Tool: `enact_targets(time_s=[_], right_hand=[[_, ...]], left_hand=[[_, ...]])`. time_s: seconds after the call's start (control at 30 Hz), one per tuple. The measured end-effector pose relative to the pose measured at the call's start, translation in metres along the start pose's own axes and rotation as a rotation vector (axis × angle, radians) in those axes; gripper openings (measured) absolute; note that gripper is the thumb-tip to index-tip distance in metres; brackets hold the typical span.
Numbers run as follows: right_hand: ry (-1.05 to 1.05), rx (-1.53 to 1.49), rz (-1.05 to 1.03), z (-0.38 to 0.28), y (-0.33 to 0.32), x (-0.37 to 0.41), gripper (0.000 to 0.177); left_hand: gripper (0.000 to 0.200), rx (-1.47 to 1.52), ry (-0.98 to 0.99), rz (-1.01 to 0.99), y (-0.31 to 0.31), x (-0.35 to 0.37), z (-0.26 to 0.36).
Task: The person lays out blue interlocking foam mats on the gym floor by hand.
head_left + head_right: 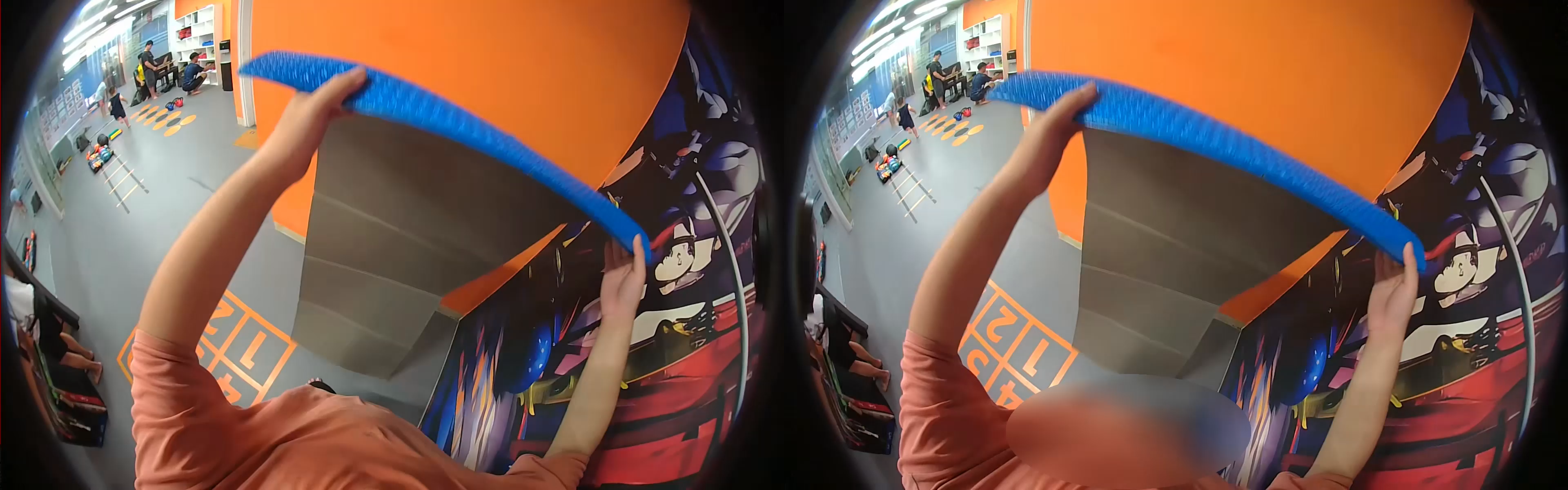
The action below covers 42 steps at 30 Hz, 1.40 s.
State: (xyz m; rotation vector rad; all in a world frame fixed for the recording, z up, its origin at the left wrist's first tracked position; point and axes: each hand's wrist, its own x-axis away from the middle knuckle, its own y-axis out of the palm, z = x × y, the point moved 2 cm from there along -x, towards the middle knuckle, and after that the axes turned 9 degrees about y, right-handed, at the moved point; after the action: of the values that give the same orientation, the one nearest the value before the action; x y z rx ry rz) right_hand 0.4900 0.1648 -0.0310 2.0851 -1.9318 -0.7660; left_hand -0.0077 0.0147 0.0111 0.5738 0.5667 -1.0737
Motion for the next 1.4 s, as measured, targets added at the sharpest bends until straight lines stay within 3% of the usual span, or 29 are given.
enact_targets(time_s=[0.03, 0.23, 0.3, 0.33, 0.43, 0.6, 0.67, 0.77, 0.8, 0.87, 0.97, 1.07, 1.23, 1.3, 1.4], right_hand=[[-0.014, -0.015, -0.029, -0.009, 0.002, -0.001, 0.045], [-0.077, -0.073, -0.048, -0.065, 0.022, 0.013, 0.042], [-0.124, -0.058, -0.127, -0.086, 0.021, 0.014, 0.043], [-0.136, -0.084, -0.164, -0.095, 0.021, 0.017, 0.042], [-0.135, -0.111, -0.194, -0.115, 0.036, 0.048, 0.043], [-0.183, -0.114, -0.131, -0.128, 0.044, 0.108, 0.045], [-0.185, -0.099, -0.119, -0.126, 0.033, 0.137, 0.045], [-0.19, -0.018, -0.049, -0.114, 0.026, 0.202, 0.042], [-0.169, 0.0, -0.035, -0.108, 0.02, 0.228, 0.043], [-0.172, 0.069, 0.173, -0.09, 0.02, 0.288, 0.045], [-0.099, 0.088, 0.261, -0.067, 0.008, 0.374, 0.049], [-0.021, 0.118, 0.344, -0.048, 0.002, 0.444, 0.05], [0.27, 0.116, 0.443, -0.008, -0.014, 0.547, 0.049], [0.273, 0.124, 0.501, 0.014, -0.009, 0.58, 0.048], [0.352, 0.113, 0.502, 0.051, -0.033, 0.629, 0.047]], left_hand=[[0.053, 0.044, -0.054, -0.038, -0.001, -0.008, 0.005], [0.032, -0.086, 0.165, -0.077, 0.005, -0.021, 0.056], [0.033, -0.206, 0.546, -0.2, 0.003, -0.022, 0.064], [0.062, 0.04, 0.098, -0.149, 0.009, -0.032, 0.076], [0.047, 0.051, 0.088, -0.116, 0.018, -0.019, 0.105], [0.072, 0.112, 0.061, -0.141, -0.012, 0.009, 0.103], [0.033, 0.144, 0.174, -0.101, -0.029, 0.035, 0.102], [0.033, 0.22, -0.062, -0.048, -0.046, 0.102, 0.116], [0.035, 0.1, -0.102, -0.057, -0.064, 0.126, 0.111], [0.048, 0.03, -0.359, -0.02, -0.09, 0.186, 0.114], [0.053, -0.018, -0.515, -0.045, -0.123, 0.272, 0.13], [0.052, 0.143, -0.606, -0.041, -0.154, 0.354, 0.124], [0.048, 0.092, -0.755, -0.08, -0.183, 0.453, 0.136], [0.048, 0.068, -0.778, -0.094, -0.186, 0.48, 0.143], [0.046, 0.206, -0.935, 0.124, -0.197, 0.553, 0.12]])
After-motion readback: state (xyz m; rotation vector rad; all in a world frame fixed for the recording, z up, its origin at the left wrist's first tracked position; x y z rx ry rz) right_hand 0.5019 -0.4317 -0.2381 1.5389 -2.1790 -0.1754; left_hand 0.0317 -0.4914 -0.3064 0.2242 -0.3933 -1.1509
